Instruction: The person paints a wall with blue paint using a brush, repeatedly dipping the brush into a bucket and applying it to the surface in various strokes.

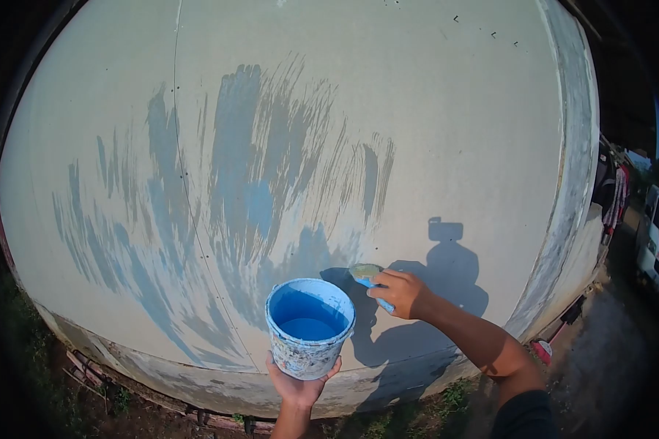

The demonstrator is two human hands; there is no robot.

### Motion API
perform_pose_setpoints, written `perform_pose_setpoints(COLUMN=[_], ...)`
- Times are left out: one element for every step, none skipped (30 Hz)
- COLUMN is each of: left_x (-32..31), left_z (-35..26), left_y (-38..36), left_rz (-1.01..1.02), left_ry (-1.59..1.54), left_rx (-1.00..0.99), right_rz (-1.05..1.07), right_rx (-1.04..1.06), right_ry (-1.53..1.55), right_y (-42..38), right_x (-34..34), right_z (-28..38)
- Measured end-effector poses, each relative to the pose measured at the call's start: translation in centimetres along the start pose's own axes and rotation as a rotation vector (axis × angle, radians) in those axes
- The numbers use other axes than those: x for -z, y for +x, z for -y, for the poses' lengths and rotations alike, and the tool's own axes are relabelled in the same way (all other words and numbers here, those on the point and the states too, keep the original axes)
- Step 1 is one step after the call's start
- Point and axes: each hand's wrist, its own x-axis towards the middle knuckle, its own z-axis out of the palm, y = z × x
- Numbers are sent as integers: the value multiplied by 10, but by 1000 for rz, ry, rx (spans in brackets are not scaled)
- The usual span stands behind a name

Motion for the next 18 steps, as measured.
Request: perform_pose_setpoints(left_x=[0,-1,-2,-2,0,1,2,2,0,-1,-2,-3,-2,0,0,2,3,2], left_z=[-1,-1,-3,-2,0,-2,-3,-2,-1,-1,0,1,2,3,1,0,0,0], left_y=[1,3,3,1,1,2,2,4,6,4,4,5,3,2,4,2,-3,-5], left_rz=[4,9,5,1,8,9,7,10,22,26,16,-1,-21,-25,-31,-35,-43,-55], left_ry=[-14,-7,-10,-27,-47,-51,-49,-56,-52,-47,-52,-70,-88,-56,-59,-54,-47,-47], left_rx=[-18,-4,-6,-18,-27,-15,-2,-9,0,10,10,4,-2,-19,-17,-26,-31,-26], right_rz=[-11,-75,-137,-200,-257,-247,-421,-598,-591,-579,-567,-540,-511,-471,-434,-342,-250,-245], right_rx=[-16,-46,-79,-130,-161,-147,-169,-191,-189,-189,-187,-151,-115,-89,-62,-32,-6,-15], right_ry=[-8,-39,-65,-83,-104,-111,-172,-228,-224,-244,-267,-303,-336,-308,-280,-260,-236,-229], right_y=[8,17,26,37,51,62,69,74,75,73,71,66,58,45,31,17,4,-6], right_x=[15,34,50,70,86,93,95,93,85,72,60,44,24,-2,-26,-40,-51,-56], right_z=[-7,-16,-22,-28,-36,-45,-53,-58,-61,-62,-63,-55,-42,-30,-18,-3,11,18])
